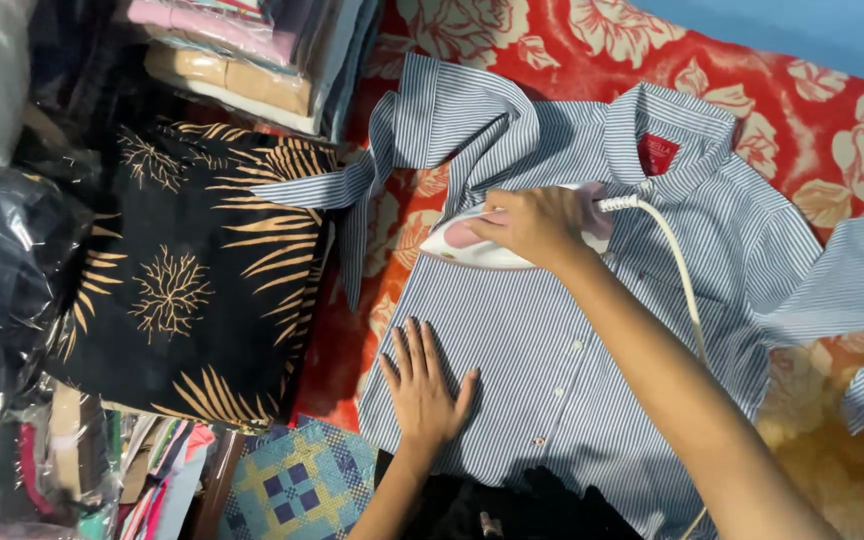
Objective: The person irons a blue and white striped shirt on a floral-patterned surface. They smooth the fabric with their hands, use a spray bottle to mist the shirt, and iron the front, collar, and back sections with a pink iron.
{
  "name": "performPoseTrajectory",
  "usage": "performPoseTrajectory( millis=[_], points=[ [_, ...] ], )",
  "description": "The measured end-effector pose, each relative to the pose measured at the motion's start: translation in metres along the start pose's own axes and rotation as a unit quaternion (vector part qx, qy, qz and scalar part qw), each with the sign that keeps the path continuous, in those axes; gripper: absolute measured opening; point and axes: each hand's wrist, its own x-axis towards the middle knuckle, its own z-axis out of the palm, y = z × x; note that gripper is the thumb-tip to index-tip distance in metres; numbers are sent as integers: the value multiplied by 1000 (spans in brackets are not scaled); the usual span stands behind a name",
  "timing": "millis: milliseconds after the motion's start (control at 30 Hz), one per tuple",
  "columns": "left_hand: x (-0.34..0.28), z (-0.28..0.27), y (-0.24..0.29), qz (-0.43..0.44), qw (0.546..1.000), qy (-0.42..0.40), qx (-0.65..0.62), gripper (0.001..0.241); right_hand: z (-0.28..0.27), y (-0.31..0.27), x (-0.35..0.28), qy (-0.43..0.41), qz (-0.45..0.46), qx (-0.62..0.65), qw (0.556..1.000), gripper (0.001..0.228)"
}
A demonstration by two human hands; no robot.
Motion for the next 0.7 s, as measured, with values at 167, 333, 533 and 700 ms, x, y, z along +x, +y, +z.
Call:
performPoseTrajectory(
  millis=[167,333,533,700],
  points=[
    [0,-2,-3,1,1000,-11,6,98,-7,-6,-14,-100,-62,-33,992,64],
    [0,1,-4,8,999,-44,14,102,-52,-31,-17,43,-3,49,998,31],
    [-2,1,-8,13,999,-41,-10,101,-11,-11,-11,92,-10,33,995,30],
    [-7,-1,-26,23,998,-35,-47,100,-4,-31,-30,102,-70,40,991,30]
  ],
)
